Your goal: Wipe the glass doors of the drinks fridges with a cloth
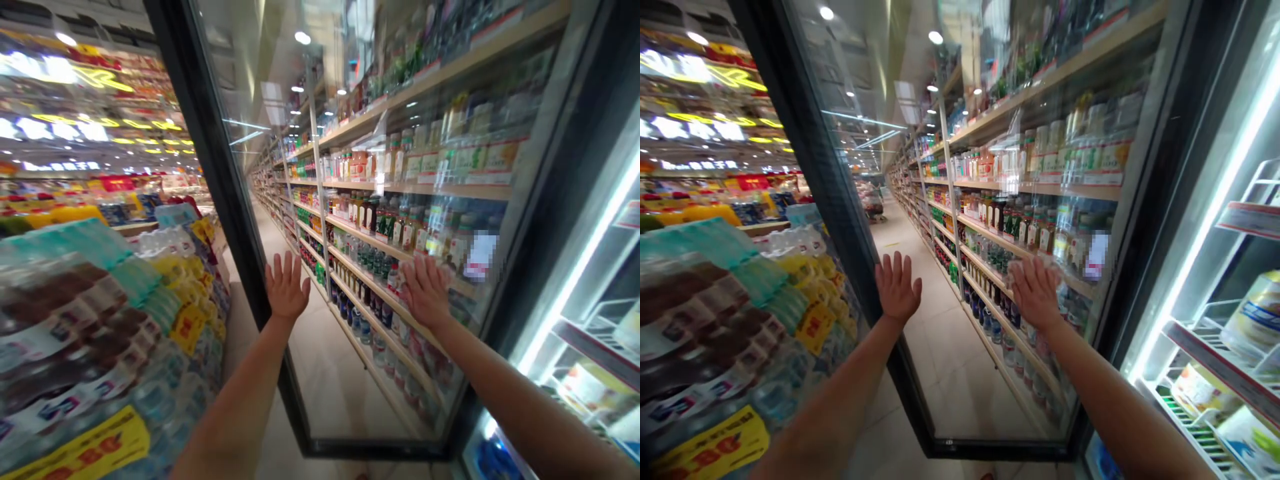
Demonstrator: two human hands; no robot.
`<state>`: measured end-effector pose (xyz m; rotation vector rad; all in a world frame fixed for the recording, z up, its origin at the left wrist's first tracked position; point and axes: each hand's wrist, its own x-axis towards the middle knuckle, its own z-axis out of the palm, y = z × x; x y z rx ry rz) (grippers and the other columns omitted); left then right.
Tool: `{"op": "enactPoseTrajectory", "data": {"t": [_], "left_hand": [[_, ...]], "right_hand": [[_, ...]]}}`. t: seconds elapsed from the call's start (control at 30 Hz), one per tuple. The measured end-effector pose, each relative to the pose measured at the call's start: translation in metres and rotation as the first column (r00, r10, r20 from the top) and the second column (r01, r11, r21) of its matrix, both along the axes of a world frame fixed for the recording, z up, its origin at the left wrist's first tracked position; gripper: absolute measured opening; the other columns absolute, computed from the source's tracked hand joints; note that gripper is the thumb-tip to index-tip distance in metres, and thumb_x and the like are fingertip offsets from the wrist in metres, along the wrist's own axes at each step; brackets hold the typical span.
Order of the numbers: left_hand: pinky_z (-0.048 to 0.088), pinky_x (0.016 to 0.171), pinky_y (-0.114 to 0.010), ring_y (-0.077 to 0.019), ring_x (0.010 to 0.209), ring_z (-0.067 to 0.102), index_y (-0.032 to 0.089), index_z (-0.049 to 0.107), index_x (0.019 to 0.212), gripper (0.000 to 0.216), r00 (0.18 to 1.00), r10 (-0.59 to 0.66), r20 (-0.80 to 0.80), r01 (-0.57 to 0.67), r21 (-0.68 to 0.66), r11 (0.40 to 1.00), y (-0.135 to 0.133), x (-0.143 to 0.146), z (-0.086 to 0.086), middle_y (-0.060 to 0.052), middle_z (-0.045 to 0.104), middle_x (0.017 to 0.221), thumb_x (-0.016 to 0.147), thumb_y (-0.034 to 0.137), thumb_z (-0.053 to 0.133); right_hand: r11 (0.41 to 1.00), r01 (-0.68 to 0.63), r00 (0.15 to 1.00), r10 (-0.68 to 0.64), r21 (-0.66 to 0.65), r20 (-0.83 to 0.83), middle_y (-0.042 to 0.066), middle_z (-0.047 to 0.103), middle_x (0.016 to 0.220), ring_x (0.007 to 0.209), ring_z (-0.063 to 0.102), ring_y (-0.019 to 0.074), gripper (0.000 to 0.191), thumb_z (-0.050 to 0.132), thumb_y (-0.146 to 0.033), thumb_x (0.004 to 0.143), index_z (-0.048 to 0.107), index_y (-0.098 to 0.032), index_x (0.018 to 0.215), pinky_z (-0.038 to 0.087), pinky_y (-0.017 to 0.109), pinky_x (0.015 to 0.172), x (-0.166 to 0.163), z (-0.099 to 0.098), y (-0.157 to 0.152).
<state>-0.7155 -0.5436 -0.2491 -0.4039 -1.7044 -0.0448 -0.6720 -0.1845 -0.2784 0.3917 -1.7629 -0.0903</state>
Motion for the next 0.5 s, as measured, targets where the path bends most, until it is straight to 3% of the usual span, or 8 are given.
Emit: {"op": "enactPoseTrajectory", "data": {"t": [0.07, 0.13, 0.17, 0.23, 0.37, 0.43, 0.5], "left_hand": [[0.012, 0.126, -0.054, -0.0294, 0.154, 0.011, 0.014, 0.038, 0.154, 0.060, 1.000, -0.009, -0.001, 0.009, 0.010, 1.000, 0.000, -0.002, 0.001, -0.016, 0.039, 0.157, 0.099, 0.036, 0.047], [0.012, 0.126, -0.052, -0.0287, 0.154, 0.012, 0.015, 0.038, 0.154, 0.060, 0.999, -0.032, -0.014, 0.032, 0.015, 0.999, 0.000, -0.004, 0.000, -0.016, 0.040, 0.157, 0.099, 0.037, 0.047], [0.012, 0.126, -0.052, -0.0283, 0.154, 0.012, 0.015, 0.038, 0.154, 0.060, 0.999, -0.041, -0.025, 0.041, 0.013, 0.999, 0.000, -0.006, 0.000, -0.016, 0.040, 0.157, 0.099, 0.037, 0.047], [0.012, 0.126, -0.051, -0.0279, 0.154, 0.013, 0.014, 0.038, 0.154, 0.060, 0.998, -0.041, -0.042, 0.041, 0.008, 0.999, 0.000, -0.009, 0.000, -0.015, 0.039, 0.157, 0.099, 0.037, 0.046], [0.011, 0.126, -0.050, -0.0279, 0.154, 0.014, 0.015, 0.040, 0.153, 0.059, 0.999, -0.031, -0.018, 0.031, 0.025, 0.999, -0.002, -0.013, -0.001, -0.015, 0.040, 0.157, 0.099, 0.038, 0.047], [0.010, 0.126, -0.051, -0.0280, 0.154, 0.014, 0.016, 0.042, 0.153, 0.059, 0.999, -0.041, 0.012, 0.041, 0.035, 0.999, -0.003, -0.014, -0.001, -0.015, 0.040, 0.156, 0.098, 0.039, 0.047], [0.010, 0.127, -0.051, -0.0278, 0.154, 0.014, 0.016, 0.042, 0.153, 0.059, 0.999, -0.046, 0.016, 0.045, 0.030, 0.999, -0.003, -0.015, -0.001, -0.014, 0.040, 0.157, 0.098, 0.038, 0.047]], "right_hand": [[0.998, -0.018, 0.995, 0.012, 0.066, 0.099, 0.015, 0.057, 0.146, 0.153, 0.026, 0.0298, 0.059, 0.056, -0.021, 0.095, 0.044, -0.017, 0.152, 0.020, 0.047, 0.123, 0.009, -0.040, 0.000], [0.986, -0.079, 0.981, 0.051, 0.149, 0.185, 0.010, 0.062, 0.143, 0.148, 0.038, 0.0255, 0.055, 0.051, -0.016, 0.095, 0.047, -0.022, 0.150, 0.018, 0.044, 0.124, 0.014, -0.059, 0.007], [0.978, -0.106, 0.977, 0.068, 0.182, 0.203, 0.008, 0.063, 0.141, 0.145, 0.042, 0.0237, 0.056, 0.050, -0.014, 0.095, 0.047, -0.024, 0.150, 0.016, 0.043, 0.125, 0.015, -0.058, 0.011], [0.973, -0.117, 0.981, 0.082, 0.197, 0.177, 0.008, 0.062, 0.142, 0.144, 0.043, 0.0226, 0.061, 0.049, -0.013, 0.096, 0.039, -0.024, 0.155, 0.014, 0.045, 0.126, 0.012, -0.036, 0.017], [0.998, -0.045, 0.999, 0.045, -0.053, 0.002, 0.017, 0.045, 0.156, 0.153, 0.027, 0.0272, 0.071, 0.052, -0.019, 0.099, 0.019, -0.019, 0.162, 0.016, 0.054, 0.124, -0.006, 0.027, 0.009], [0.985, -0.032, 0.999, 0.026, -0.167, -0.036, 0.019, 0.035, 0.161, 0.155, 0.021, 0.0298, 0.071, 0.050, -0.020, 0.100, 0.016, -0.019, 0.162, 0.019, 0.057, 0.122, -0.012, 0.033, -0.004], [0.988, -0.035, 0.999, 0.032, -0.153, -0.023, 0.017, 0.037, 0.161, 0.155, 0.019, 0.0310, 0.068, 0.049, -0.017, 0.099, 0.022, -0.021, 0.161, 0.019, 0.058, 0.122, -0.011, 0.013, -0.019]]}}
